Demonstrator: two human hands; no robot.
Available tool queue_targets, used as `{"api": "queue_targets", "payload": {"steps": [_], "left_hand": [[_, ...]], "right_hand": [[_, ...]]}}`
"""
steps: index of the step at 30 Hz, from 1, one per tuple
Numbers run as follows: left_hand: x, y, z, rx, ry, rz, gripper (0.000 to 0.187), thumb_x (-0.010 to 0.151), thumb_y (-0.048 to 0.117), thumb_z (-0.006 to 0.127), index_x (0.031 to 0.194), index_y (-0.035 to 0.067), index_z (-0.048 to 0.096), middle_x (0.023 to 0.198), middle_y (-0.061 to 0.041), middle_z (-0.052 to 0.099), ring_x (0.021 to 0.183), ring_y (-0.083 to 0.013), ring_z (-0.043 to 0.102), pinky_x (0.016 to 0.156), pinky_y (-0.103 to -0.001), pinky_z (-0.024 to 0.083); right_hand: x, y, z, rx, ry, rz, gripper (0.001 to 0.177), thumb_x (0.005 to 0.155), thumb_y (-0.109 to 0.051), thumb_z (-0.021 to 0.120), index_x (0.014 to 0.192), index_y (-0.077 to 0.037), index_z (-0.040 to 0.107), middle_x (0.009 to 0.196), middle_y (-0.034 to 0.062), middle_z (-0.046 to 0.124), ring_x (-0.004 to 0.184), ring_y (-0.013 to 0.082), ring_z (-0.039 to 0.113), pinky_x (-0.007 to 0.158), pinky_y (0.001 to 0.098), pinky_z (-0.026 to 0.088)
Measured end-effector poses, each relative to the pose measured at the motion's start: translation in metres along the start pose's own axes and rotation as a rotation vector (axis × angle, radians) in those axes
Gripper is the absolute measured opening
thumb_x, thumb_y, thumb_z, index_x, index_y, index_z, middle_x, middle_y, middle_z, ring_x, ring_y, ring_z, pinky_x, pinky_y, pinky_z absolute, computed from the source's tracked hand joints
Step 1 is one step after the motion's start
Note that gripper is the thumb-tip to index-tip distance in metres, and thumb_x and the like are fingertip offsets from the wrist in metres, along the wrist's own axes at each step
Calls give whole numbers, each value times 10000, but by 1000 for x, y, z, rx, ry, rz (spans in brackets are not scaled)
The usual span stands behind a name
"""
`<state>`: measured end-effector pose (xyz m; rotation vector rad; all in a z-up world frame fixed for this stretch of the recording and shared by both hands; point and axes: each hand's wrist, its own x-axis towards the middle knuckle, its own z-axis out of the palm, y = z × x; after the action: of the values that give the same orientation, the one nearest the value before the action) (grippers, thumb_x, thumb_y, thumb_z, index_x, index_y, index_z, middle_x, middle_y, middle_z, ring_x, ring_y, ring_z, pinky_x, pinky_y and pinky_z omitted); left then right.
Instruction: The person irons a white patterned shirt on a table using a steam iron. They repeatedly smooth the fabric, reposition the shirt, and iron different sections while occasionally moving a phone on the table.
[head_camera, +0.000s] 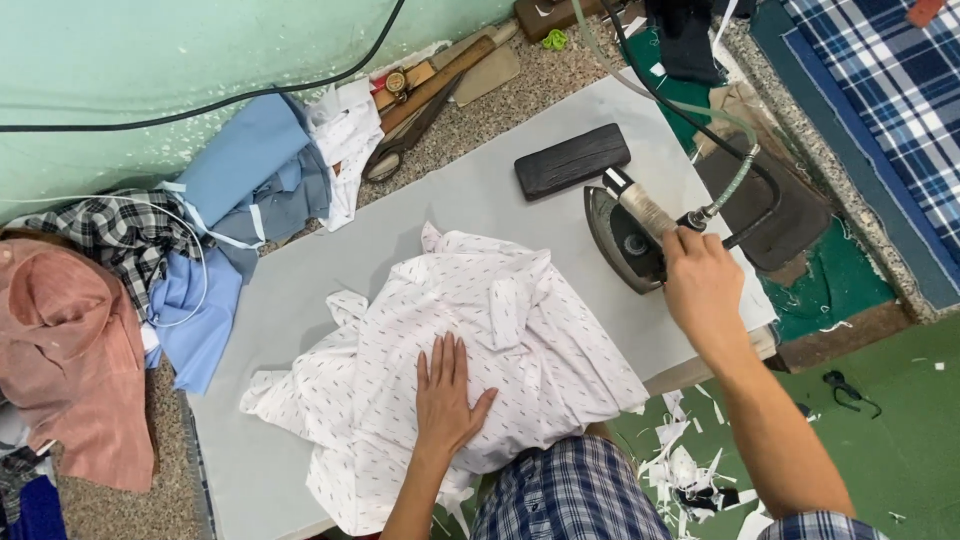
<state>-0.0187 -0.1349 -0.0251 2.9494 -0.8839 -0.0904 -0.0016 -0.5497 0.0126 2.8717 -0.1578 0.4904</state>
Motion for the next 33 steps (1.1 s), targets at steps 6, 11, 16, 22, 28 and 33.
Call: {"api": "queue_targets", "payload": {"steps": [6,11,16,22,28,33], "left_hand": [[12,-17,-5,-147,-167,-1,901,981,732,315,1595,75,252,1676,-175,199,1557,-320,132,1250,-548,24],[33,-67,-14,-162,-299,69,903,967,740,192,1605,102,217,1695,-135,156,1565,-284,108,1255,-529,-24],[49,-109,9,-92,-4,431,815,998,713,208,1582,150,294,1646,-140,282,1553,-274,170,1269,-484,37],[74,-119,16,-138,-2,679,994,891,863,268,1599,167,306,1625,-132,349,1545,-284,227,1274,-497,66],[99,-131,-58,-81,-404,679,1273,697,908,595,1619,123,204,1650,-130,302,1563,-304,146,1261,-519,-43],[111,-145,-63,-103,-487,656,1461,560,812,800,1630,85,120,1644,-145,312,1576,-289,95,1246,-521,-132]], "right_hand": [[83,-1,30,589,-573,328,643,951,-420,677,1481,-75,561,1208,225,700,1138,400,673,949,522,535],[45,-38,-62,702,-682,632,700,898,-402,702,1502,-107,509,1236,264,677,1155,449,646,906,574,538],[-26,-133,-208,658,-558,662,592,841,-436,709,1331,-112,628,858,308,742,875,503,727,785,603,577],[-63,-238,-207,592,-842,619,558,971,-506,509,1394,-143,504,1048,217,756,959,400,762,842,536,630],[-23,-286,-190,522,-964,556,550,996,-539,447,1306,-88,502,1097,234,710,987,439,728,833,564,587],[-11,-300,-173,446,-924,395,500,1005,-527,432,1234,-89,502,893,202,707,817,421,754,711,533,603]]}}
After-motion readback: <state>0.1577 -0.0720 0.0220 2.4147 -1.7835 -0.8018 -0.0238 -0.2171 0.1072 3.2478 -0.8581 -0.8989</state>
